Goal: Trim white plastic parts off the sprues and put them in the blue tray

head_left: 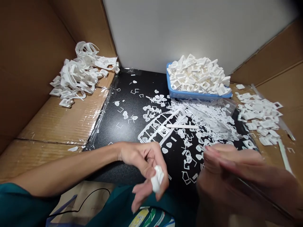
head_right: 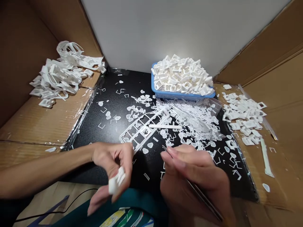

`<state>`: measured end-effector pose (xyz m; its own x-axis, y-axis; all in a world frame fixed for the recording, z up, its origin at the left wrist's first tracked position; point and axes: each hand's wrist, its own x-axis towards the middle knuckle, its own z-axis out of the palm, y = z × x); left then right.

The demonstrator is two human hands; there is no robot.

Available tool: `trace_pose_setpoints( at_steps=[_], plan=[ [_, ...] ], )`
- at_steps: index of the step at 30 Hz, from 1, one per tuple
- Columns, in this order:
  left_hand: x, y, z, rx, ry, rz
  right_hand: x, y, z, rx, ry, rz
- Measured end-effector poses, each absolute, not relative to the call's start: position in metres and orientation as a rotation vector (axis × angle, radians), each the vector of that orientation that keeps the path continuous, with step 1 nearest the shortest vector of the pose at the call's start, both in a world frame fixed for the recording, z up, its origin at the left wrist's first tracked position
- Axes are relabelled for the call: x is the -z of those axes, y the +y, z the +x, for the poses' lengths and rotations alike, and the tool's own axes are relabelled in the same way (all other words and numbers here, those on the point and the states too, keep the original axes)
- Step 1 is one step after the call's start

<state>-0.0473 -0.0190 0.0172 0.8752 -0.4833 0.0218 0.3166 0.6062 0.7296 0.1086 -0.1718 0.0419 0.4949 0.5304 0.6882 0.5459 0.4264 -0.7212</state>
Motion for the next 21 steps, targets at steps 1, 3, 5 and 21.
trace_pose_setpoints(
  at_steps=[1,3,5,21],
  plan=[
    [-0.015,-0.019,-0.047,0.424,-0.207,0.796,-0.045,-0.168,0.109,0.002,-1.114,-1.159],
    [-0.010,-0.018,-0.046,0.367,-0.188,0.824,-0.050,-0.164,0.101,-0.075,-1.062,-1.068],
    [-0.005,-0.016,-0.045,0.338,-0.177,0.879,-0.052,-0.162,0.086,-0.201,-0.975,-1.007],
    [0.005,-0.010,-0.049,0.263,-0.177,1.031,-0.042,-0.178,0.053,-0.548,-0.789,-1.084]
  ],
)
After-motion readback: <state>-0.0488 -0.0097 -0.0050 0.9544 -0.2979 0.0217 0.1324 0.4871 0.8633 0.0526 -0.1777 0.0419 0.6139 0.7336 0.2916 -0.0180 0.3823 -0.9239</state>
